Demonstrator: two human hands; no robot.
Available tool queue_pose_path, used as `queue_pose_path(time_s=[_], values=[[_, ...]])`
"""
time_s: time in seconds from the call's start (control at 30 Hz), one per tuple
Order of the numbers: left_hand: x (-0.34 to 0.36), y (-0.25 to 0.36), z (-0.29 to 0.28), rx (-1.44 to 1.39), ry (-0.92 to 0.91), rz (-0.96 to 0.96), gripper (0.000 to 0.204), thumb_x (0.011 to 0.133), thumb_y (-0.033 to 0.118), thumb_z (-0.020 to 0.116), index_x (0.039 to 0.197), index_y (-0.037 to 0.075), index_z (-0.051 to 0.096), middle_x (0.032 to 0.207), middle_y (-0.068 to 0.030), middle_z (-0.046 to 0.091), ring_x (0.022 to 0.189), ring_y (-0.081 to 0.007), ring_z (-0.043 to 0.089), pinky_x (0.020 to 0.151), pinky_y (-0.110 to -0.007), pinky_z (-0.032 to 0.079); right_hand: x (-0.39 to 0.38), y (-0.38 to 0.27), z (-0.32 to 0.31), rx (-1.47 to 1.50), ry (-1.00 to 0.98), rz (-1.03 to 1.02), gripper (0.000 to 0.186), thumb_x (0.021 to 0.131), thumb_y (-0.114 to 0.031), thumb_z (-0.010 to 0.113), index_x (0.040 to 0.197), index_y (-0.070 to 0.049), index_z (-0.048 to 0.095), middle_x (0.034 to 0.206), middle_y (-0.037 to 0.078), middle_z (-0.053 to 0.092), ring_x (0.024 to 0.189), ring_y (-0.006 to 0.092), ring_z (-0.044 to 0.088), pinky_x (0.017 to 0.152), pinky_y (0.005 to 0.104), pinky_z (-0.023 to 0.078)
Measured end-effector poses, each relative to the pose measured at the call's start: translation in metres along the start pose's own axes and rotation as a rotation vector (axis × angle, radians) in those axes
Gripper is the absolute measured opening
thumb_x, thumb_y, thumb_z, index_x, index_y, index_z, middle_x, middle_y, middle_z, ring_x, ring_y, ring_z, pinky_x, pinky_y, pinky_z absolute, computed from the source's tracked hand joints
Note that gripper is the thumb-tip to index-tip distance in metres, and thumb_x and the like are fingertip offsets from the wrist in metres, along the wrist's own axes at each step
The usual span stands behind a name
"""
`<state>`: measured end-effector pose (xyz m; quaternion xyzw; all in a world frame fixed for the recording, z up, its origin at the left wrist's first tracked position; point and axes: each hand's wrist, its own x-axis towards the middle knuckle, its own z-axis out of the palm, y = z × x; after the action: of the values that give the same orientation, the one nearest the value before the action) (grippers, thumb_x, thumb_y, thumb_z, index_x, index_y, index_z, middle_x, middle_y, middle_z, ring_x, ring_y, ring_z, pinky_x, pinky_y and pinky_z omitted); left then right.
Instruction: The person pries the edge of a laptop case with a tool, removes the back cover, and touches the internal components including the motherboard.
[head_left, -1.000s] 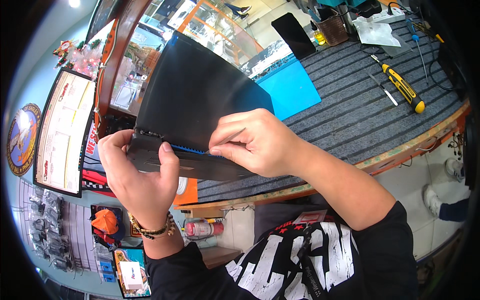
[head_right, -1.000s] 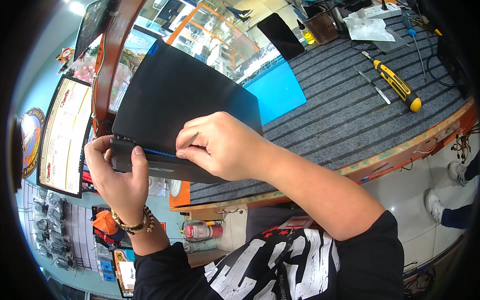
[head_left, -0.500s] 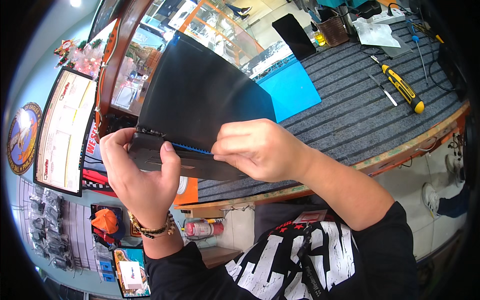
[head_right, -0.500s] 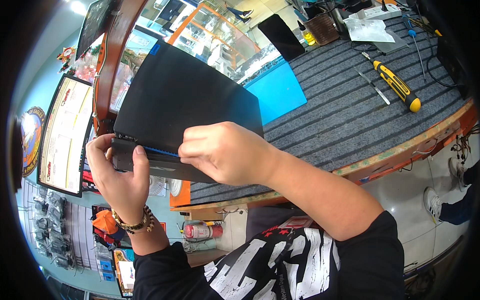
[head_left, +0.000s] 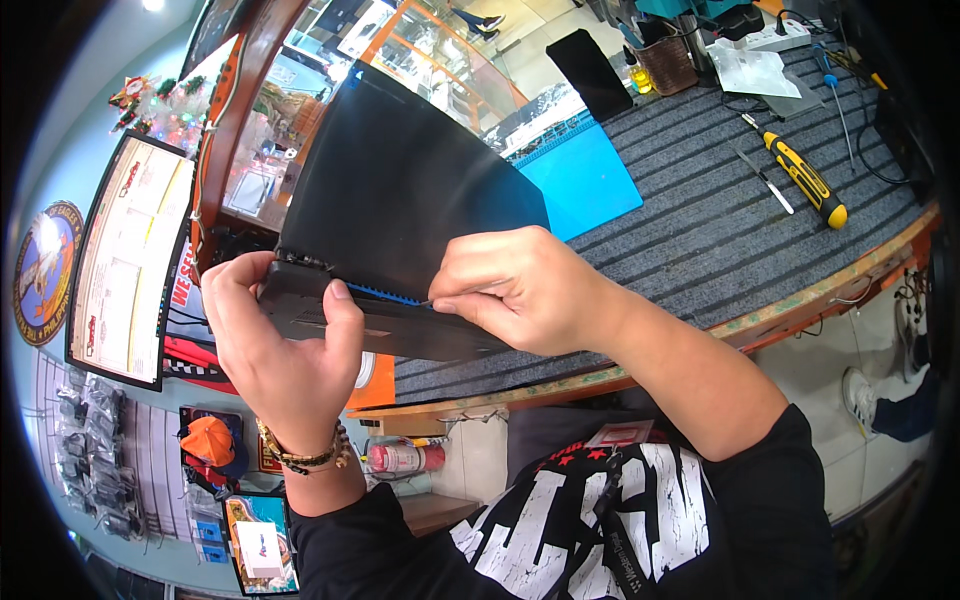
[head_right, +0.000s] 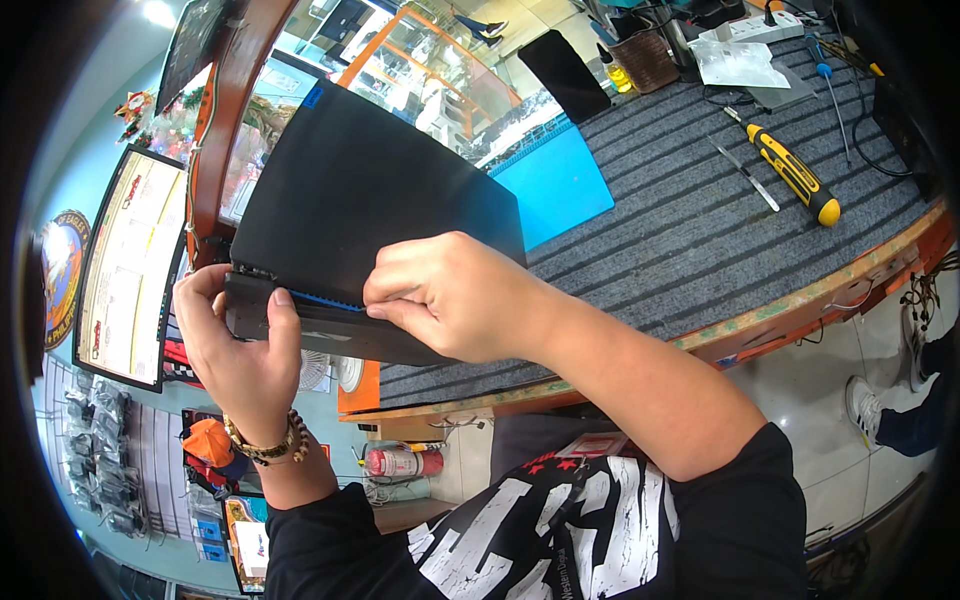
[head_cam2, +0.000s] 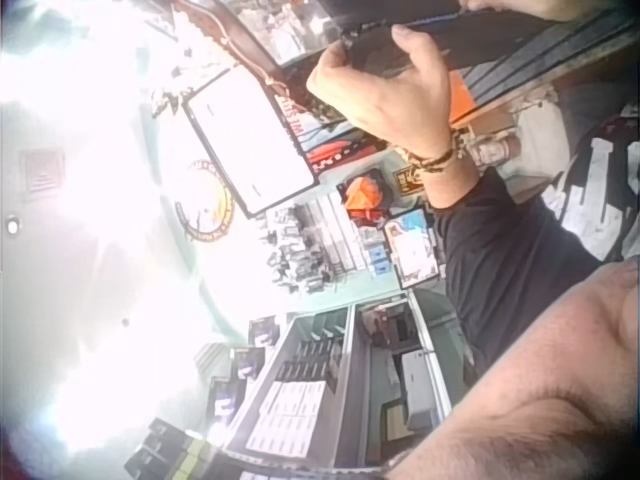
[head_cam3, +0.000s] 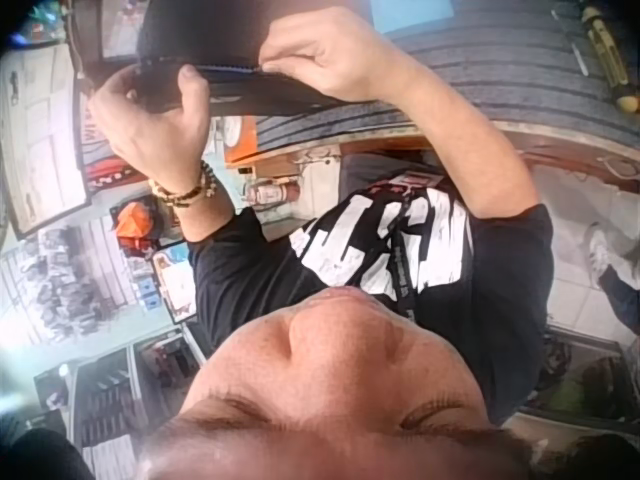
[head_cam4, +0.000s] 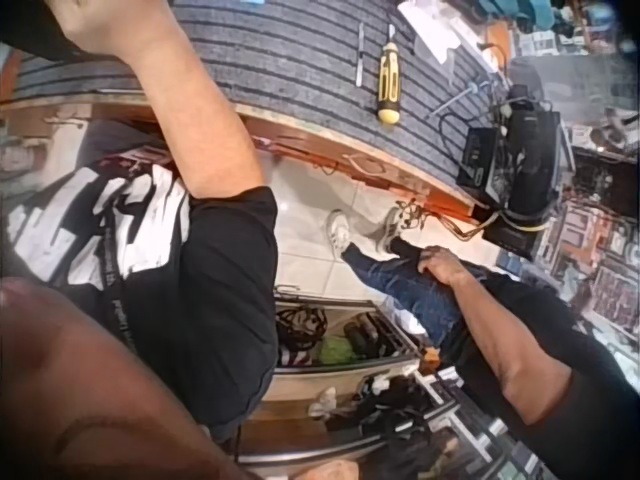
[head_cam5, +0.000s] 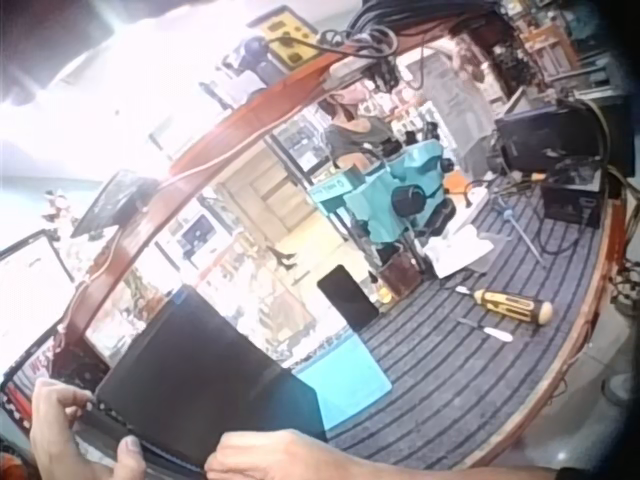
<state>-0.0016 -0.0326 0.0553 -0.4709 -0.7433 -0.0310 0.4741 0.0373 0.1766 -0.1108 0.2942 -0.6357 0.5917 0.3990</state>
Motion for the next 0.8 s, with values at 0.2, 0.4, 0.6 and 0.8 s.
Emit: queue_pose_path(time_s=[0.2,0.4,0.6,0.8], values=[[-0.001,0.001,-0.002,-0.008,-0.014,-0.01,0.047,0.083,0.011,0.083,0.122,-0.005,0.064,0.112,-0.0179,0.063,0.102,-0.0371,0.065,0.09,-0.046,0.056,-0.009,0.007,0.008,-0.218,0.02,-0.246,0.005,0.101,-0.006,0.08,0.103,-0.002,0.077,0.093,0.013,0.07,0.081,0.0366,0.072,0.073,0.0435,0.06],[-0.003,0.001,-0.005,0.0,-0.028,-0.018,0.048,0.083,0.011,0.082,0.125,-0.006,0.065,0.114,-0.0185,0.065,0.105,-0.0376,0.067,0.093,-0.046,0.057,-0.023,0.008,0.002,0.018,0.102,0.041,0.008,0.104,-0.007,0.079,0.102,0.001,0.08,0.092,0.013,0.074,0.078,0.0323,0.073,0.07,0.0397,0.058],[-0.003,0.001,0.0,-0.007,-0.02,0.003,0.048,0.085,0.012,0.082,0.126,-0.006,0.065,0.114,-0.0185,0.065,0.104,-0.0377,0.067,0.093,-0.046,0.057,-0.048,0.019,-0.007,-0.001,0.028,0.142,0.006,0.101,0.003,0.079,0.104,0.003,0.084,0.096,0.013,0.079,0.082,0.0229,0.075,0.075,0.0337,0.06],[-0.006,0.002,-0.006,-0.014,-0.029,0.009,0.048,0.087,0.013,0.081,0.128,-0.006,0.065,0.116,-0.0189,0.066,0.106,-0.038,0.068,0.096,-0.047,0.058,-0.057,0.018,-0.005,0.01,0.001,0.181,0.006,0.101,0.001,0.079,0.105,0.003,0.083,0.096,0.013,0.079,0.082,0.0245,0.074,0.074,0.0353,0.059]])
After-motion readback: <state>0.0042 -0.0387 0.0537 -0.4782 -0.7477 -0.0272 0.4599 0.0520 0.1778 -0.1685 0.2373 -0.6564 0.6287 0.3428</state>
